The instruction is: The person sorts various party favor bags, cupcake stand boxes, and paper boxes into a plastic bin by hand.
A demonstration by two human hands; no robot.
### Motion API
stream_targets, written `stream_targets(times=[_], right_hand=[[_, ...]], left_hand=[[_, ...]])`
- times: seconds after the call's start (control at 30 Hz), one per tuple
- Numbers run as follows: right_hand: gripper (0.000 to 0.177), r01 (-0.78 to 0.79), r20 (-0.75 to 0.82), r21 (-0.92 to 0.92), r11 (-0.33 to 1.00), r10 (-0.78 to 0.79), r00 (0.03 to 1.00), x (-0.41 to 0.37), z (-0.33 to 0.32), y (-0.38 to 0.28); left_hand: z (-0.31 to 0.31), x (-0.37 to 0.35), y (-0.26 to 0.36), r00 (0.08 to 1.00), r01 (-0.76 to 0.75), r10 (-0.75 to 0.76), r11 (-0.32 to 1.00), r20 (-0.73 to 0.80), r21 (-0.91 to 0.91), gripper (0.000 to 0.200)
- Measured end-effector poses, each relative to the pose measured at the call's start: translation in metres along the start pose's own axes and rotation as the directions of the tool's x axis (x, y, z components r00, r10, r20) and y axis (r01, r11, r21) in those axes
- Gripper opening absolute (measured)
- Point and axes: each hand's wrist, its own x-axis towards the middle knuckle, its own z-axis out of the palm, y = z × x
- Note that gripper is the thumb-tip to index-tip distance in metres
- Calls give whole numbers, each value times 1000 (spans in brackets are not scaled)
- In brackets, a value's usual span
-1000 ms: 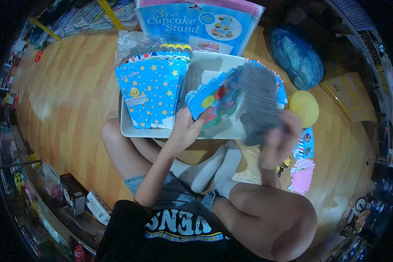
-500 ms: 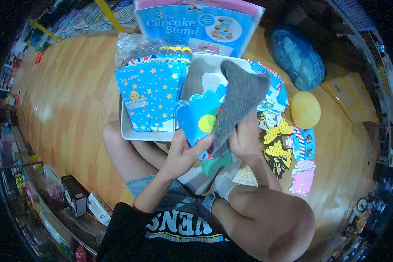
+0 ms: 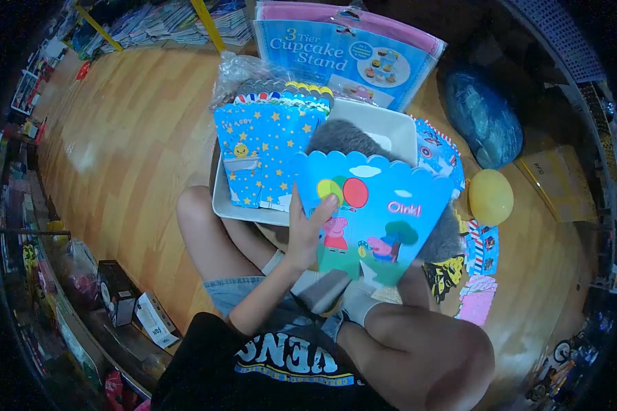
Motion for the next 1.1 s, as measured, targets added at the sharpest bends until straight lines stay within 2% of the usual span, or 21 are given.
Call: stream_targets(times=[0.03, 0.07, 0.2, 0.27, 0.3, 0.37, 0.4, 0.43, 0.5, 0.57, 0.6, 0.67, 0.7, 0.77, 0.8, 0.87, 0.9, 0.93, 0.97, 1.03, 1.1], right_hand=[[27, 24, -7, -44, 999, -24, 1000, 0, -6, 1], [27, 40, -19, -90, 995, -42, 999, -4, -10, 1], [26, 105, -56, -282, 954, -125, 991, -19, 14, 13], [25, 135, -63, -371, 919, -170, 983, -43, 79, 37], [25, 147, -67, -412, 899, -190, 979, -56, 113, 50], [25, 154, -78, -492, 857, -220, 972, -74, 156, 68], [25, 152, -86, -532, 833, -231, 969, -71, 164, 73], [24, 147, -96, -571, 808, -244, 965, -72, 160, 74], [24, 145, -109, -642, 752, -277, 955, -65, 133, 71], [24, 140, -119, -710, 690, -313, 942, -52, 86, 63], [24, 133, -122, -744, 655, -328, 937, -46, 59, 58], [24, 109, -129, -807, 580, -354, 926, -35, 5, 48], [24, 93, -134, -839, 537, -370, 919, -28, -20, 37], [24, 56, -138, -900, 432, -405, 904, -37, -43, 38], [24, 36, -135, -928, 372, -424, 895, -43, -49, 34], [29, -61, -186, -963, 262, -485, 855, -51, -69, 23], [29, -154, -208, -976, 157, -425, 881, -54, -80, 13], [29, -243, -242, -969, 44, -365, 899, -59, -92, 4], [29, -273, -262, -962, 25, -372, 891, -63, -108, 0], [23, -486, -382, -817, -310, -340, 859, -69, -154, 3], [24, -535, -395, -767, -355, -396, 829, -73, -208, 13]], left_hand=[[10, 9, 13, 960, 189, -258, 882, -106, -432, 53], [16, 13, 22, 850, 268, -521, 555, -78, -787, 56], [19, 14, 27, 837, 264, -522, 649, -166, -713, 62], [9, 15, 21, 908, 179, -362, 791, -211, -585, 65], [0, 17, 19, 909, 179, -359, 794, -211, -581, 65], [-24, 24, 16, 888, 272, -373, 897, -267, -348, 65], [-38, 36, 35, 834, 396, -477, 867, -278, -302, 64], [-53, 50, 52, 767, 513, -571, 820, -292, -253, 64], [-87, 57, 7, 816, 328, -466, 861, -343, -389, 58], [-127, 74, -34, 902, 262, -345, 916, -261, -305, 53], [-130, 80, -37, 902, 269, -348, 915, -254, -300, 53], [-133, 86, -41, 954, 195, -213, 975, -211, -103, 49], [-133, 85, -45, 956, 202, -220, 974, -196, -105, 49], [-130, 78, -56, 979, 191, -176, 969, -102, 157, 43], [-131, 73, -56, 979, 196, -185, 970, -87, 141, 43], [-137, 66, -50, 918, 394, -343, 849, -200, 351, 49], [-135, 65, -38, 915, 401, -311, 636, -257, 659, 53], [-132, 65, -30, 922, 365, -256, 331, -289, 870, 57], [-130, 63, -35, 926, 348, -273, 351, -261, 869, 57], [-122, 61, -47, 968, 103, 178, 353, -175, 930, 64], [-101, 67, -35, 970, -28, 227, 442, -82, 897, 65]])
